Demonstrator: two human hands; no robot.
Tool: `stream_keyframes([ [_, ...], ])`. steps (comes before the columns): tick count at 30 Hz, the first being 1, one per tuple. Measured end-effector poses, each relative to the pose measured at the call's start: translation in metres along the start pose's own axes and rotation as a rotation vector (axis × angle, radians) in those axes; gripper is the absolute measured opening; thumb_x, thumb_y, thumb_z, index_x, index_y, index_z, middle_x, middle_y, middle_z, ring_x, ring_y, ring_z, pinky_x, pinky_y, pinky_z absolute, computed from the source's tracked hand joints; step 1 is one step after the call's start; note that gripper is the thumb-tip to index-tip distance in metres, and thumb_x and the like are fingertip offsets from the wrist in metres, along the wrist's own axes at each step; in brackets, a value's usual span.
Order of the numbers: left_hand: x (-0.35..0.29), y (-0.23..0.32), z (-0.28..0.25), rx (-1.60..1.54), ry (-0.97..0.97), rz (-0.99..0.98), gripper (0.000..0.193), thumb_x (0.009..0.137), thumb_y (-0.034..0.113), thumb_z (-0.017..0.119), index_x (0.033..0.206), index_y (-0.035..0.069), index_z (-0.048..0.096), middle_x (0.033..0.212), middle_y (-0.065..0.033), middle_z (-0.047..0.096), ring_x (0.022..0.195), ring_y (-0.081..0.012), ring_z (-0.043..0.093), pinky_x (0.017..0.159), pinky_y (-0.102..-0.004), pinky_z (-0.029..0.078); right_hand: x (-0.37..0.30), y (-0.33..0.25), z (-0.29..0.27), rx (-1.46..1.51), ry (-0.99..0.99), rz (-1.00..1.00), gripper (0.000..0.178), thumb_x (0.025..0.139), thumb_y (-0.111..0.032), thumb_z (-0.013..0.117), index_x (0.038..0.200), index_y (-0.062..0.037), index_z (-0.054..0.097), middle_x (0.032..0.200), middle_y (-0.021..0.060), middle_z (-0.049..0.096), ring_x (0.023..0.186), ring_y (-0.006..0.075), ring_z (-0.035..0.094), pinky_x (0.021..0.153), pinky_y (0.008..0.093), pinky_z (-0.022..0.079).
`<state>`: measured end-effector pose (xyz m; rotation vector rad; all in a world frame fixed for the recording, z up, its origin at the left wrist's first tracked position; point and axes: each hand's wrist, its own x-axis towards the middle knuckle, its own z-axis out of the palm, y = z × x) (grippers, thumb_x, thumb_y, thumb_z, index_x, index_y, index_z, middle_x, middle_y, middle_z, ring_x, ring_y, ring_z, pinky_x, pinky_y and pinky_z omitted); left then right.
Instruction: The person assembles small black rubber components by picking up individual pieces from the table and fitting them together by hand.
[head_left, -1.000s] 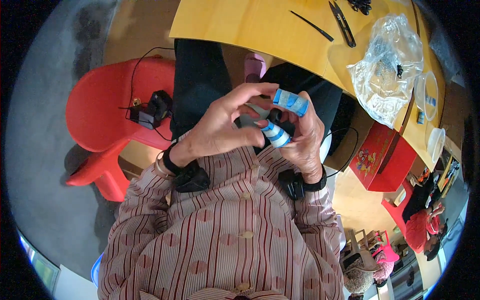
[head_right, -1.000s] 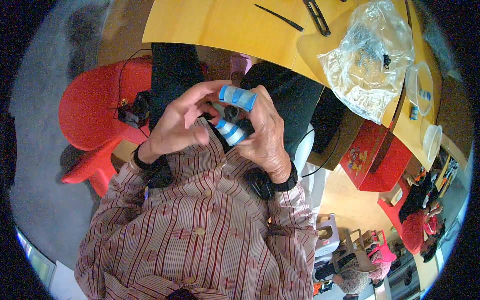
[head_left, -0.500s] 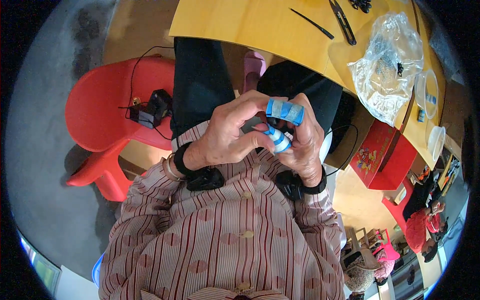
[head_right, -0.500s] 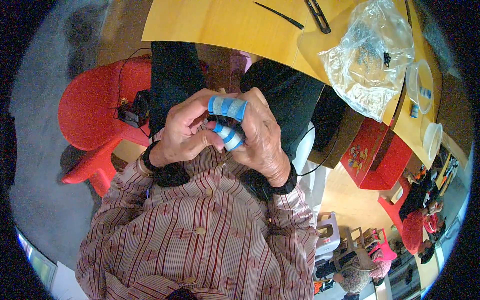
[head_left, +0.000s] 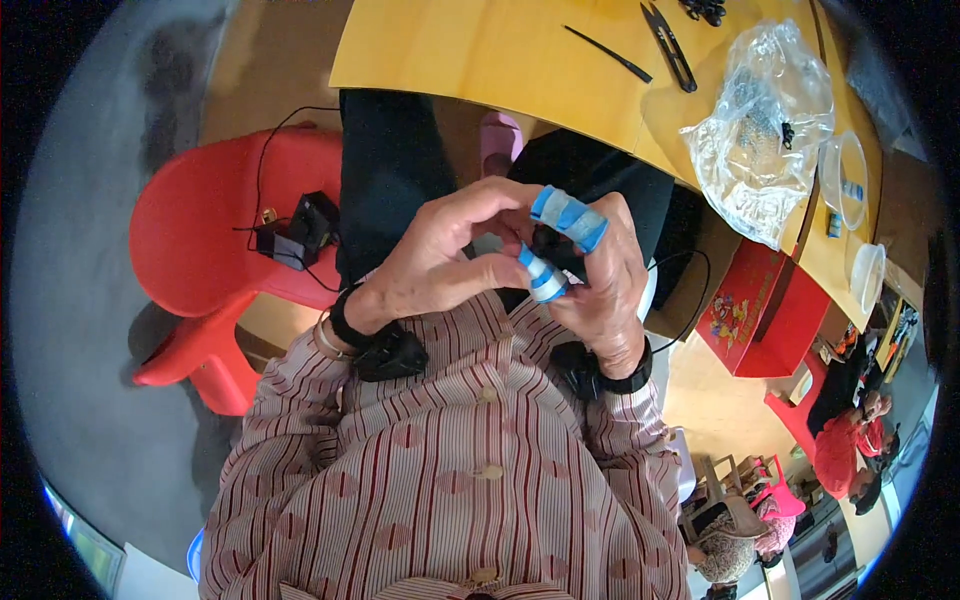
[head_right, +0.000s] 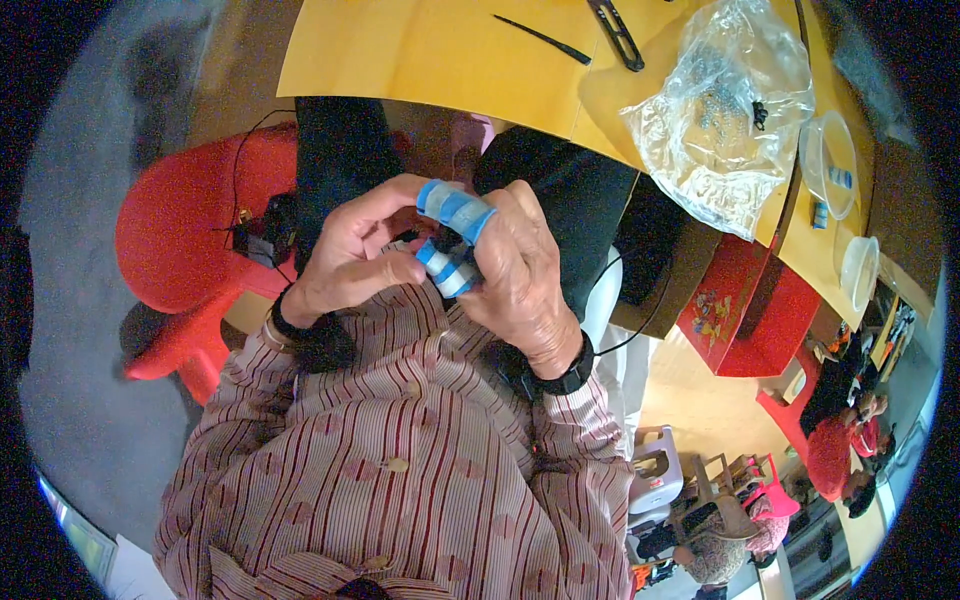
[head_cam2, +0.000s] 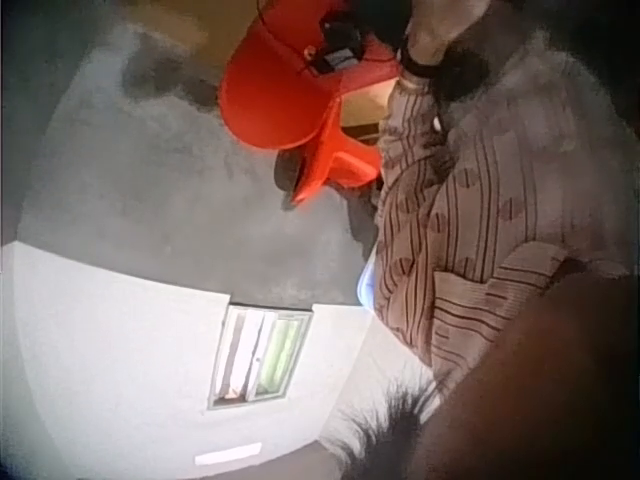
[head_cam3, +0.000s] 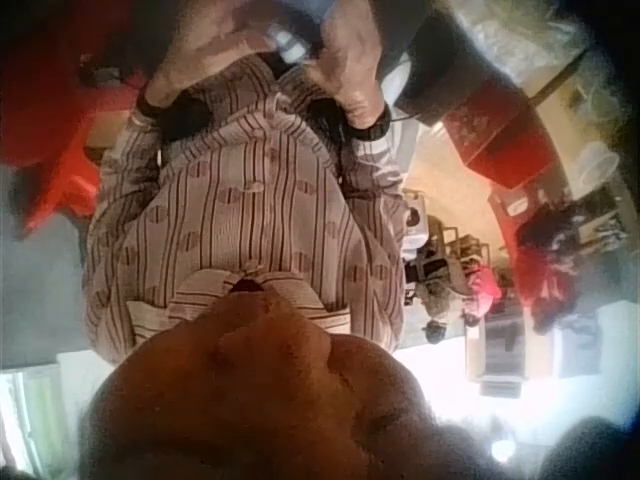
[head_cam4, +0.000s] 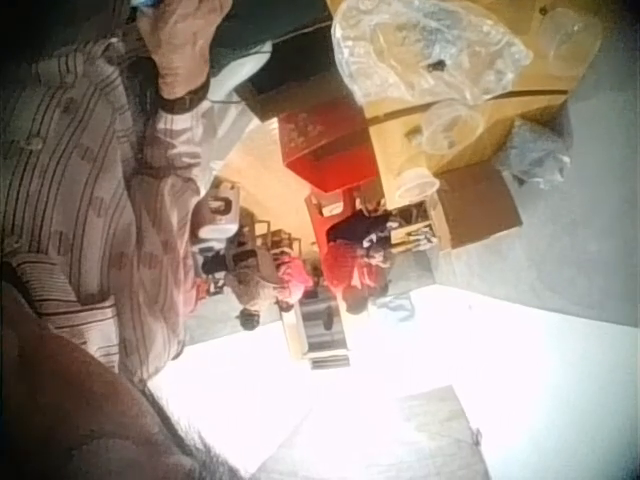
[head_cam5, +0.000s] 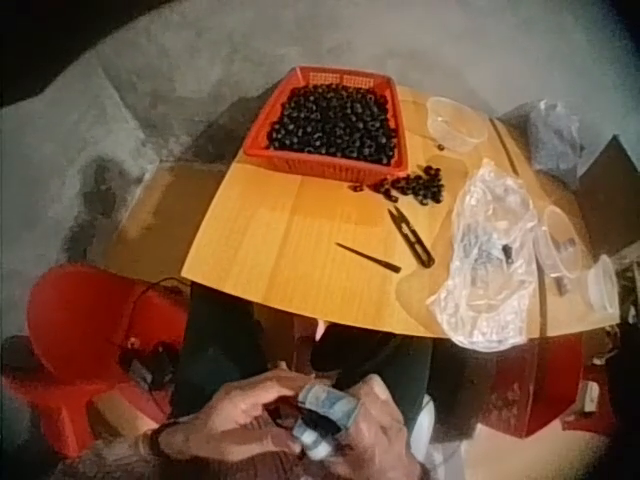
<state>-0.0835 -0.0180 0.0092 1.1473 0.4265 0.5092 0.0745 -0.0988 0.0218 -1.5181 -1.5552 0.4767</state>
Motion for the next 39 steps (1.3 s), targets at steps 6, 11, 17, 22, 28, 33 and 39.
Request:
stream_keyframes([
  [6,0.006,0.012,-0.01,-0.045,-0.008,-0.068,0.046,0.082,0.003,0.063,0.125,-0.001,0.046,0.112,-0.0091,0.055,0.097,-0.0132,0.054,0.087,-0.0268,0.043,0.003,0.003,-0.008,-0.126,0.105,0.021,0.049,0.063,-0.01,0.08,0.107,-0.007,0.058,0.075,0.0028,0.055,0.061,0.0163,0.046,0.053,0.0254,0.039],
  [11,0.006,0.011,-0.01,0.029,0.016,-0.096,0.044,0.083,0.003,0.061,0.124,-0.001,0.047,0.11,-0.0096,0.056,0.094,-0.0134,0.054,0.087,-0.0264,0.042,-0.002,0.003,-0.022,-0.156,0.154,0.04,0.049,0.063,-0.009,0.08,0.107,-0.0071,0.057,0.075,0.0029,0.056,0.062,0.0164,0.048,0.054,0.0254,0.041],
  [17,0.007,0.007,-0.012,0.074,0.025,-0.098,0.04,0.085,0.008,0.06,0.122,-0.003,0.048,0.106,-0.0116,0.057,0.093,-0.0153,0.054,0.085,-0.0272,0.043,-0.009,0.01,-0.029,-0.143,0.252,0.013,0.042,0.063,-0.005,0.079,0.1,-0.007,0.059,0.079,0.0042,0.059,0.063,0.018,0.05,0.055,0.0268,0.042],
  [22,0.014,0.0,-0.015,0.127,0.051,-0.132,0.039,0.086,0.009,0.06,0.121,-0.002,0.049,0.106,-0.0107,0.057,0.09,-0.0151,0.055,0.084,-0.0272,0.044,-0.017,0.019,-0.036,-0.13,0.273,0.011,0.046,0.061,-0.001,0.074,0.104,-0.0068,0.059,0.07,0.0063,0.051,0.062,0.0255,0.047,0.056,0.0335,0.039],
  [28,0.018,-0.001,-0.012,0.205,0.066,-0.186,0.033,0.086,0.006,0.056,0.119,0.0,0.051,0.104,-0.0096,0.059,0.089,-0.0139,0.056,0.084,-0.0269,0.044,-0.028,0.028,-0.058,-0.15,0.234,0.175,0.04,0.067,-0.01,0.076,0.103,-0.0076,0.06,0.072,0.0043,0.054,0.065,0.0167,0.052,0.055,0.0261,0.042],
  [33,0.012,0.002,-0.026,0.397,0.046,-0.248,0.028,0.088,0.009,0.055,0.115,0.0,0.054,0.101,-0.0087,0.06,0.087,-0.0132,0.056,0.082,-0.0258,0.044,-0.064,0.053,-0.08,0.425,0.391,0.61,0.043,0.075,-0.006,0.069,0.115,-0.002,0.053,0.09,0.0023,0.061,0.08,0.008,0.056,0.069,0.0214,0.044],
  [39,0.012,0.001,-0.036,0.469,0.064,-0.259,0.025,0.089,0.011,0.054,0.112,0.0,0.056,0.097,-0.0081,0.061,0.084,-0.0127,0.056,0.079,-0.0244,0.044,-0.13,0.081,-0.142,0.436,0.626,0.838,0.036,0.086,-0.009,0.055,0.12,0.0005,0.048,0.097,0.0062,0.062,0.084,0.0095,0.056,0.071,0.0226,0.045],
])
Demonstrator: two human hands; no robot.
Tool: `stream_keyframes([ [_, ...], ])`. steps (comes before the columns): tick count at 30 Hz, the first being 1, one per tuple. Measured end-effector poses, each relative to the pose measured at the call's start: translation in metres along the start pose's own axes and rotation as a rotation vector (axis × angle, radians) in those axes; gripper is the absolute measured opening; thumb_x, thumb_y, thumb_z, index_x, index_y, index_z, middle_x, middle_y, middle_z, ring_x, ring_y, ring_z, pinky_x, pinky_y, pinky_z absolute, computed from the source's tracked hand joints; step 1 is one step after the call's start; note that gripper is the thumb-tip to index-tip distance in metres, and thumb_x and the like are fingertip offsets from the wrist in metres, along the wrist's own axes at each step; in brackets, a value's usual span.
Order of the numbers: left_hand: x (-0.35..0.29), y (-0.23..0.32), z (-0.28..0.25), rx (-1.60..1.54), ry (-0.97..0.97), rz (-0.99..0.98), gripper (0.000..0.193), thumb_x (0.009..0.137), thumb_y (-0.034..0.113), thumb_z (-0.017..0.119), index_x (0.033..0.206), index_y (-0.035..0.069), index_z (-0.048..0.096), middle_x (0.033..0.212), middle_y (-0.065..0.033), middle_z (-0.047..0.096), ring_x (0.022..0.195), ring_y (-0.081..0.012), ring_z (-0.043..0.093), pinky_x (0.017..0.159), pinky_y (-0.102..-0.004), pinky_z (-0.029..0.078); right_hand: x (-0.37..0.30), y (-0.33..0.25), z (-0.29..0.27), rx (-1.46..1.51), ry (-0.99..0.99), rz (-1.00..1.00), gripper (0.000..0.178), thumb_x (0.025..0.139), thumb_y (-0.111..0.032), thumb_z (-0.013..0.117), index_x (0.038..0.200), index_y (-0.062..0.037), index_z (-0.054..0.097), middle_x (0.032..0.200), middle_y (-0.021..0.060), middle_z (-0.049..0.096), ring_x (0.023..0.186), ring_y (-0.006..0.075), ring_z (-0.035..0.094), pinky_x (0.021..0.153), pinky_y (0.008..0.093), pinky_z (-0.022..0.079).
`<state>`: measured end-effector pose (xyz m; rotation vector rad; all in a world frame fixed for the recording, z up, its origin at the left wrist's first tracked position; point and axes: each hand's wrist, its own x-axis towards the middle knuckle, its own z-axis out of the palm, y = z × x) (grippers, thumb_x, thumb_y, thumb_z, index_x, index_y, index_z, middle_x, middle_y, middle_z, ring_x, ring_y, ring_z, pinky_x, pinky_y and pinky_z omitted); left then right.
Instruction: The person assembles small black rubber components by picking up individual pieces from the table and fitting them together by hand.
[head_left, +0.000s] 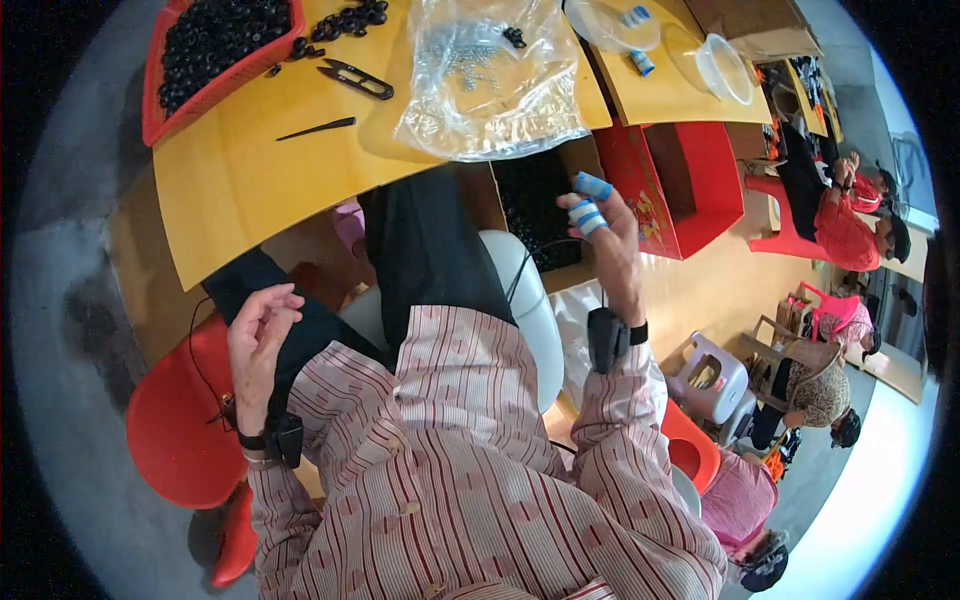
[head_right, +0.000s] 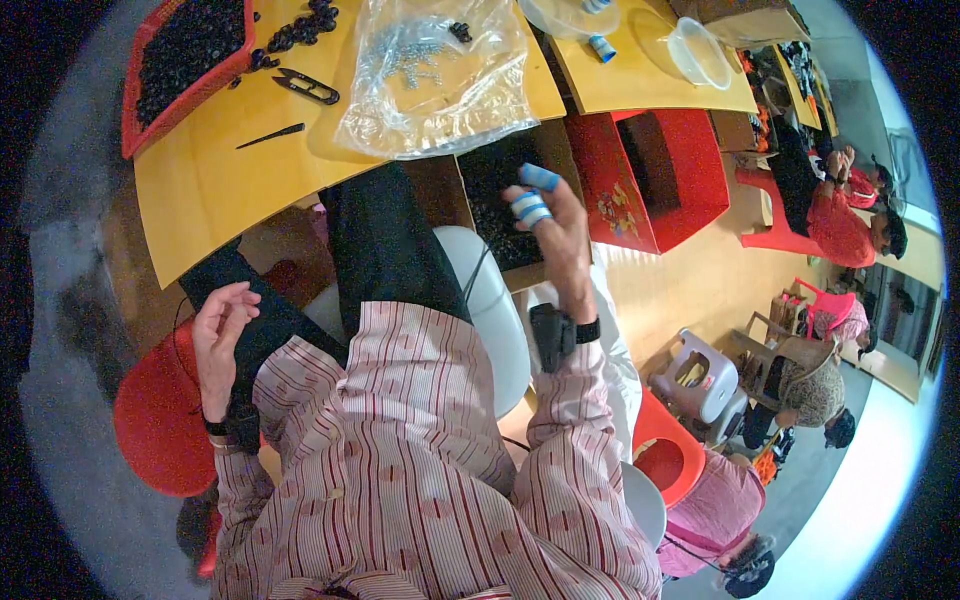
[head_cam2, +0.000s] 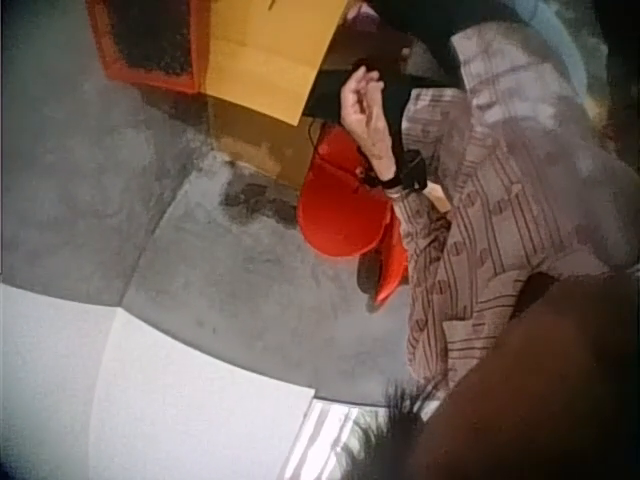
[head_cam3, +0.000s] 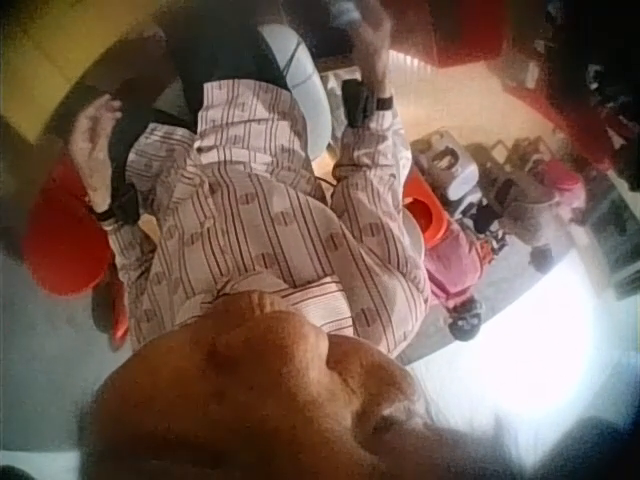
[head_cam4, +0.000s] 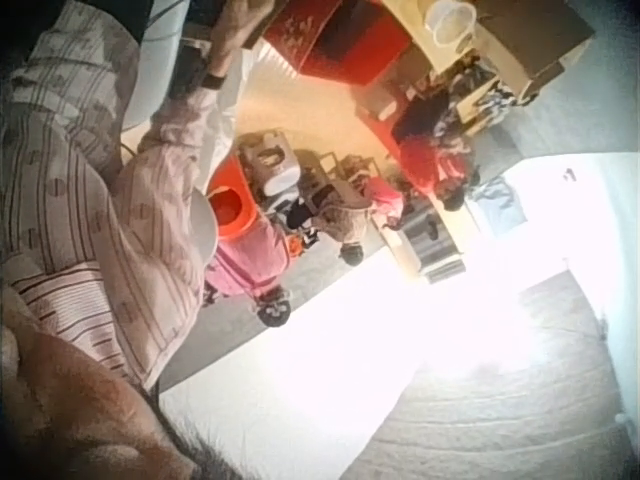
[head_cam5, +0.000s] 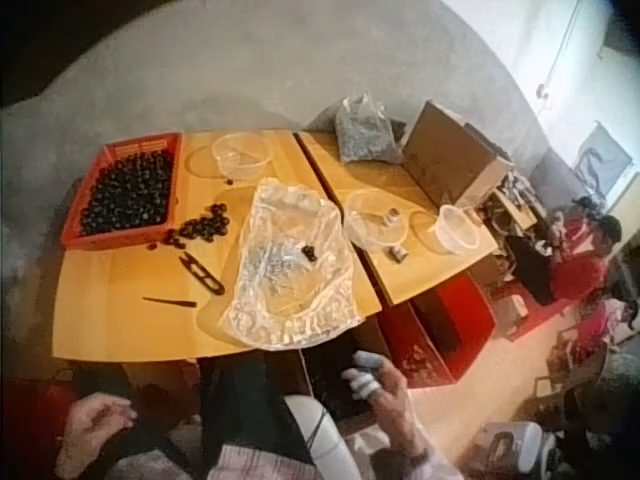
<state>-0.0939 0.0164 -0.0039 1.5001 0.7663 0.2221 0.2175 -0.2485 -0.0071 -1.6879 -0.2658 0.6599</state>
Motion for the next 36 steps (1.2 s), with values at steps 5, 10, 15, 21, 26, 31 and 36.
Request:
stream_keyframes([
  [5,-0.006,-0.004,-0.014,0.015,0.069,-0.002,0.024,0.089,0.011,0.054,0.111,0.0,0.056,0.095,-0.0073,0.061,0.082,-0.0118,0.055,0.077,-0.0239,0.044,0.009,0.028,-0.037,0.05,0.174,0.062,0.037,0.087,-0.011,0.054,0.12,0.0024,0.046,0.098,0.0058,0.059,0.08,0.009,0.054,0.069,0.0218,0.046],
  [10,-0.012,-0.011,-0.026,0.0,0.102,-0.044,0.024,0.088,0.01,0.055,0.11,0.001,0.056,0.095,-0.0072,0.061,0.081,-0.0114,0.055,0.077,-0.0236,0.044,0.007,0.066,-0.051,-0.002,0.275,-0.062,0.029,0.086,-0.018,0.054,0.11,-0.0019,0.053,0.087,0.0009,0.055,0.078,0.0069,0.052,0.07,0.0209,0.046],
  [15,-0.012,-0.009,-0.031,-0.023,0.152,-0.068,0.024,0.086,0.007,0.056,0.109,0.001,0.057,0.093,-0.0064,0.061,0.084,-0.0106,0.057,0.077,-0.0223,0.045,0.009,0.072,-0.042,-0.08,0.355,-0.052,0.031,0.086,-0.012,0.053,0.114,0.0007,0.052,0.09,0.0033,0.057,0.076,0.0071,0.052,0.066,0.0203,0.045],
  [21,0.008,0.009,-0.033,0.092,0.157,0.017,0.016,0.084,0.008,0.058,0.099,0.0,0.061,0.086,-0.0031,0.063,0.078,-0.008,0.056,0.07,-0.0213,0.045,0.017,0.057,-0.019,-0.177,0.334,-0.25,0.031,0.087,-0.006,0.048,0.116,0.0047,0.051,0.096,0.0054,0.057,0.079,0.008,0.051,0.071,0.0204,0.044],
  [26,0.059,0.029,-0.029,0.246,0.169,0.199,0.014,0.084,0.011,0.06,0.092,0.0,0.062,0.081,-0.0034,0.063,0.074,-0.007,0.056,0.067,-0.0222,0.045,0.014,0.028,0.03,-0.329,0.238,-0.417,0.031,0.086,0.004,0.043,0.115,0.0053,0.052,0.1,0.0061,0.055,0.083,0.0088,0.05,0.075,0.0197,0.044],
  [31,0.111,0.045,-0.023,0.316,0.203,0.288,0.015,0.083,0.014,0.061,0.089,0.0,0.061,0.079,-0.0071,0.063,0.071,-0.0102,0.057,0.066,-0.0236,0.045,0.013,0.014,0.063,-0.699,0.019,-0.673,0.026,0.079,0.005,0.055,0.104,-0.0017,0.059,0.086,0.0142,0.059,0.075,0.0269,0.059,0.067,0.0314,0.049],
  [36,0.159,0.053,-0.015,0.546,0.3,0.459,0.013,0.082,0.011,0.061,0.088,0.0,0.06,0.081,-0.0083,0.062,0.071,-0.0163,0.058,0.065,-0.0276,0.046,-0.001,-0.001,0.077,-0.804,-0.157,-0.694,0.038,0.069,0.011,0.053,0.104,-0.0023,0.058,0.085,0.0147,0.056,0.075,0.031,0.057,0.067,0.0361,0.048],
])
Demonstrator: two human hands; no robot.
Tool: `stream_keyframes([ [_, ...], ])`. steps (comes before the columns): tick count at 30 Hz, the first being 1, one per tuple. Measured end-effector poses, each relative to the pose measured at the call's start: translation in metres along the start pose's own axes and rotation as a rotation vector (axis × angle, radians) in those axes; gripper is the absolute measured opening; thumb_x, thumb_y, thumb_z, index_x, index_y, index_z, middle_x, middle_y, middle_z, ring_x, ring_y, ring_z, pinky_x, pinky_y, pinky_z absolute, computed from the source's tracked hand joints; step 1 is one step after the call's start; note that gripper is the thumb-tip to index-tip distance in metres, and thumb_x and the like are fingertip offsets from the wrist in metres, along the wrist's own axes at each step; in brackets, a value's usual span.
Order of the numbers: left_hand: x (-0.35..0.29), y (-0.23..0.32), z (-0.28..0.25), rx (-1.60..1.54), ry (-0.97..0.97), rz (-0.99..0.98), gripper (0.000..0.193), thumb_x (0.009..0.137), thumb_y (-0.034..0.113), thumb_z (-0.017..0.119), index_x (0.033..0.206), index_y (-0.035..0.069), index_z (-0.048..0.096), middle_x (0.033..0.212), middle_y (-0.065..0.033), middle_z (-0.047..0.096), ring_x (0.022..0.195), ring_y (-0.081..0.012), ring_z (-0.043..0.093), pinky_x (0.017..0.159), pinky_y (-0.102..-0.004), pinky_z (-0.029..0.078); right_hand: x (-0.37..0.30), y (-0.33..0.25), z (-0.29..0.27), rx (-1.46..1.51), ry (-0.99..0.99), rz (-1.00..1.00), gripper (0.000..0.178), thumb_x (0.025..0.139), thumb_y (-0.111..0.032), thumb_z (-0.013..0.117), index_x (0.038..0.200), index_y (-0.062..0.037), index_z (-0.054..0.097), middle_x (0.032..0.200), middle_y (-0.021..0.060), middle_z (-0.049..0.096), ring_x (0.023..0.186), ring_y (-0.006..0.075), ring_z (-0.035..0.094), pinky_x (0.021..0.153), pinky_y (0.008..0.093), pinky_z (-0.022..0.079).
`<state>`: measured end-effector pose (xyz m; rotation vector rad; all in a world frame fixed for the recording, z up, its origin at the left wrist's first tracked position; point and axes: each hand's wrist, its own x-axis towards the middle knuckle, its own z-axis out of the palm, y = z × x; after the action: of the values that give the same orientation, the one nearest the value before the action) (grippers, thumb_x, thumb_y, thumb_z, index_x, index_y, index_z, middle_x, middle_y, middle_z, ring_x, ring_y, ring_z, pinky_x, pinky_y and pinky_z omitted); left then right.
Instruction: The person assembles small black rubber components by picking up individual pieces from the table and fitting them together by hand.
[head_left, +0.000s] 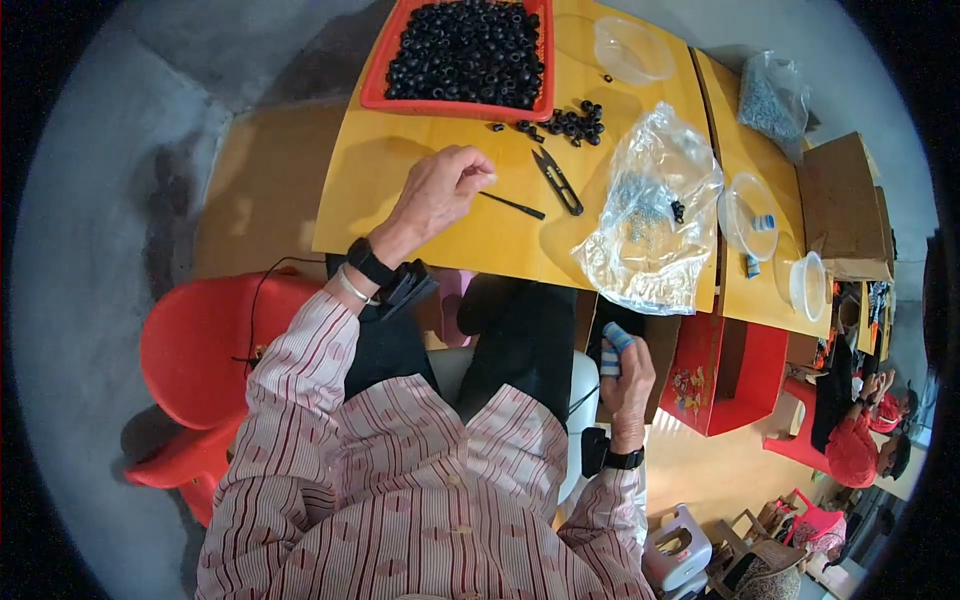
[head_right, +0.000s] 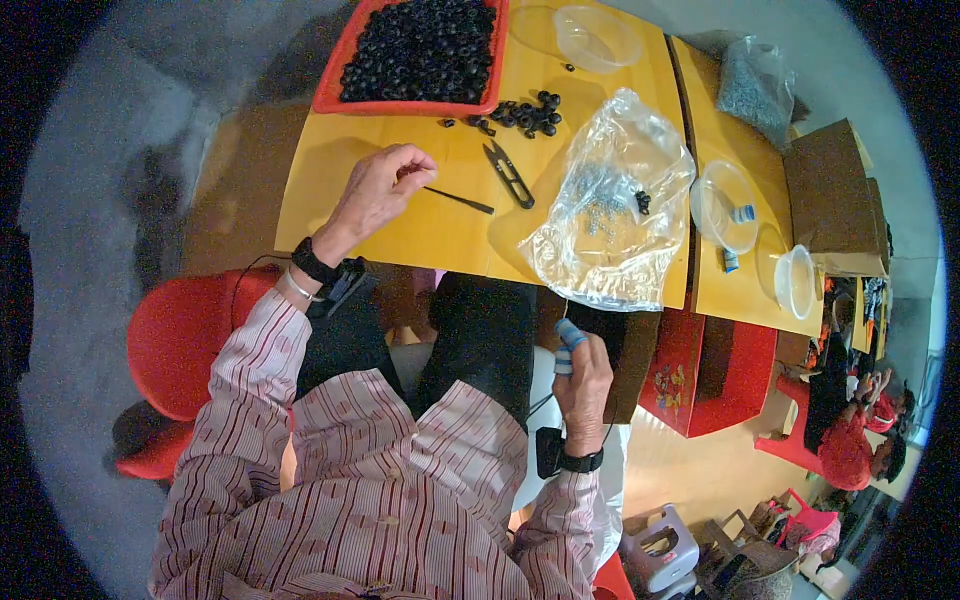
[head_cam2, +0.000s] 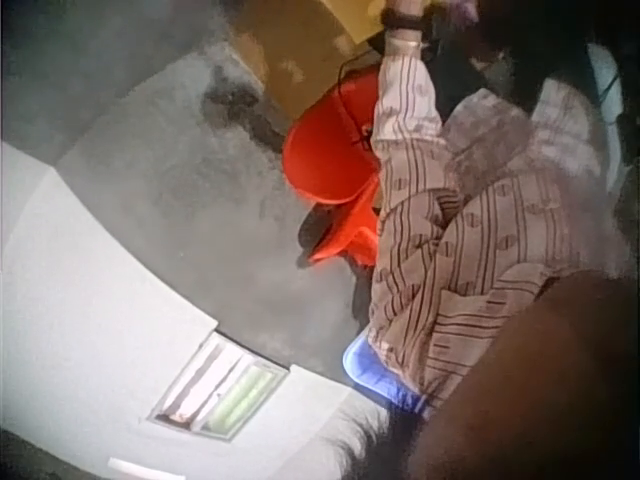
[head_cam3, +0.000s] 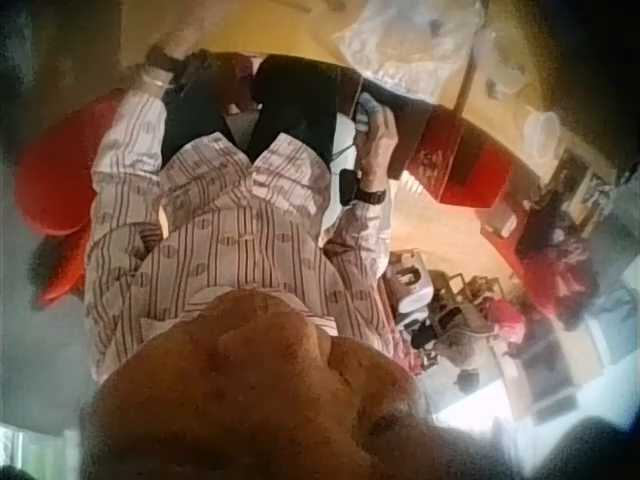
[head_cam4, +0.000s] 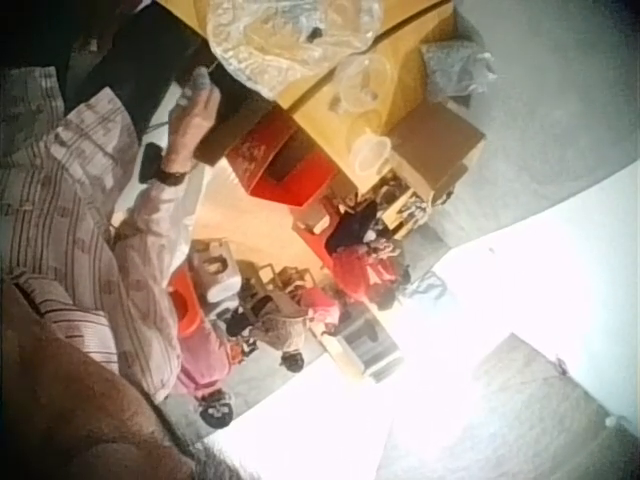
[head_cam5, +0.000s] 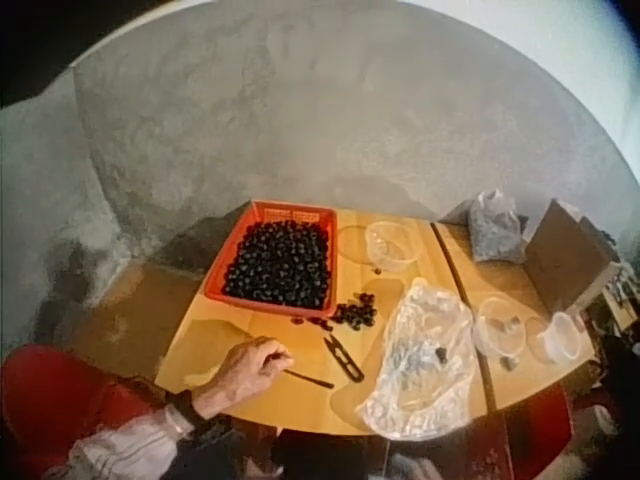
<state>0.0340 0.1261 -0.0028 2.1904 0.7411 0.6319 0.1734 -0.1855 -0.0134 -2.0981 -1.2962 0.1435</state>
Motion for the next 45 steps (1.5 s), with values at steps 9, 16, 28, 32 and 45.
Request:
stream_keyframes([
  [9,0.028,0.021,0.012,0.046,-0.092,0.129,0.011,0.082,0.011,0.06,0.088,0.001,0.059,0.082,-0.0102,0.06,0.071,-0.0227,0.059,0.063,-0.032,0.046,0.005,0.012,0.0,0.039,0.072,0.007,0.039,0.069,0.011,0.051,0.105,-0.003,0.057,0.082,0.0143,0.055,0.074,0.0314,0.056,0.065,0.0356,0.047],
  [16,0.068,0.022,0.064,0.174,-0.121,0.43,0.013,0.076,0.0,0.056,0.089,0.0,0.057,0.087,-0.0106,0.056,0.086,-0.0282,0.054,0.074,-0.0352,0.046,0.008,0.012,0.005,0.087,0.013,-0.017,0.045,0.065,0.012,0.052,0.106,-0.0046,0.058,0.082,0.0135,0.056,0.075,0.0311,0.056,0.066,0.0364,0.048],
  [28,0.117,0.035,0.104,0.592,-0.089,0.503,0.017,0.071,-0.007,0.05,0.087,-0.001,0.051,0.09,-0.0163,0.05,0.086,-0.0329,0.051,0.076,-0.0413,0.044,-0.012,0.016,0.0,0.101,0.0,0.08,0.033,0.069,0.012,0.051,0.099,0.0005,0.057,0.082,0.0156,0.059,0.072,0.0311,0.058,0.065,0.0345,0.049],
  [32,0.115,0.03,0.106,0.633,-0.041,0.573,0.015,0.071,-0.006,0.051,0.085,-0.001,0.051,0.09,-0.0143,0.049,0.087,-0.0318,0.05,0.076,-0.0403,0.044,-0.015,0.017,-0.003,0.12,-0.004,0.116,0.031,0.071,0.011,0.053,0.099,-0.0002,0.058,0.082,0.0156,0.059,0.072,0.0309,0.059,0.066,0.0335,0.049],
  [45,0.012,0.042,0.053,-0.501,-0.201,-0.06,0.016,0.086,0.006,0.054,0.101,-0.001,0.052,0.087,-0.0037,0.058,0.08,-0.0119,0.055,0.071,-0.0236,0.043,0.05,0.034,-0.019,0.144,0.282,0.164,0.043,0.076,0.012,0.042,0.116,-0.0014,0.051,0.093,0.0104,0.061,0.085,0.0179,0.059,0.075,0.0265,0.047],
])
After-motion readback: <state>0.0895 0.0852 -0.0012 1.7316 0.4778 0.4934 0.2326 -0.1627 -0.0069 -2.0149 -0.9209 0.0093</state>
